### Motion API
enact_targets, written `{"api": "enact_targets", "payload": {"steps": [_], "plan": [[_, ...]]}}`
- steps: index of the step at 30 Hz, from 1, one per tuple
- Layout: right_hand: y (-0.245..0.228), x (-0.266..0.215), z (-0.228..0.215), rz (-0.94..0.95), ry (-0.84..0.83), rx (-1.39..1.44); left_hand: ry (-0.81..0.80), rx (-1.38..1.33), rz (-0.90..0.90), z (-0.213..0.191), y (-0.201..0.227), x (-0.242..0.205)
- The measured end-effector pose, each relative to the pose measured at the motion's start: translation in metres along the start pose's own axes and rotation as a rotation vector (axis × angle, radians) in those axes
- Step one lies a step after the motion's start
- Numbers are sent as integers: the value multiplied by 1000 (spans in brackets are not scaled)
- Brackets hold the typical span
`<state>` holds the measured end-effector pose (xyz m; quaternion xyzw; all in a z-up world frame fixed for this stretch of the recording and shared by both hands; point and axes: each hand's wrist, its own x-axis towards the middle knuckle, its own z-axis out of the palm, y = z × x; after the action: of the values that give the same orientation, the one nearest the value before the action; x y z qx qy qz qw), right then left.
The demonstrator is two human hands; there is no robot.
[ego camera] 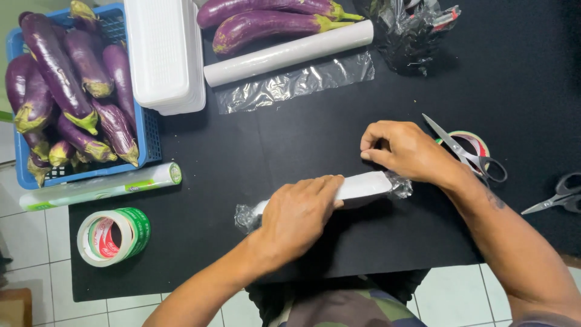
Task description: The person wraps an eggplant in plastic film on a white tray, using scissors to cut the film and adhesive tape to secure it.
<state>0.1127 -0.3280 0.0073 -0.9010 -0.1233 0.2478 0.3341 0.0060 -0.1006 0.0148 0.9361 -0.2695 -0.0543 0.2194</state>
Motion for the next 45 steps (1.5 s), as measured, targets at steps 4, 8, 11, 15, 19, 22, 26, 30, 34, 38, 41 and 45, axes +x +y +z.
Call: {"api": "enact_targets", "payload": {"steps": [4,8,11,15,19,22,26,30,34,38,41,45], "plan": [[32,-3,-4,11,285,230,-250,-297,-417,-17,-39,15],[15,-17,9,61,-10,640,6,-744,-554,-1,-64,1],[-6,-13,26,52,-57,739,117,-924,-554,9,-64,-6],[-17,2,38,-40,11,696,209,-1086,-440,-14,-43,15],[-38,8,9,-164,134,342,303,-1276,-417,6,-57,27],[-50,21,-8,-326,267,212,306,-1333,-406,15,-62,27],[-66,40,-17,-346,50,178,299,-1367,-400,21,-68,24],[-61,58,-13,-360,-74,243,294,-1328,-365,30,-80,22],[-51,72,-9,-345,-71,318,305,-1332,-384,34,-84,21],[-48,78,-4,-276,-114,416,305,-1332,-385,34,-85,20],[-58,71,-15,-284,-160,329,277,-1296,-380,28,-82,19],[-54,69,-36,-295,-221,224,257,-1257,-374,24,-82,19]]}}
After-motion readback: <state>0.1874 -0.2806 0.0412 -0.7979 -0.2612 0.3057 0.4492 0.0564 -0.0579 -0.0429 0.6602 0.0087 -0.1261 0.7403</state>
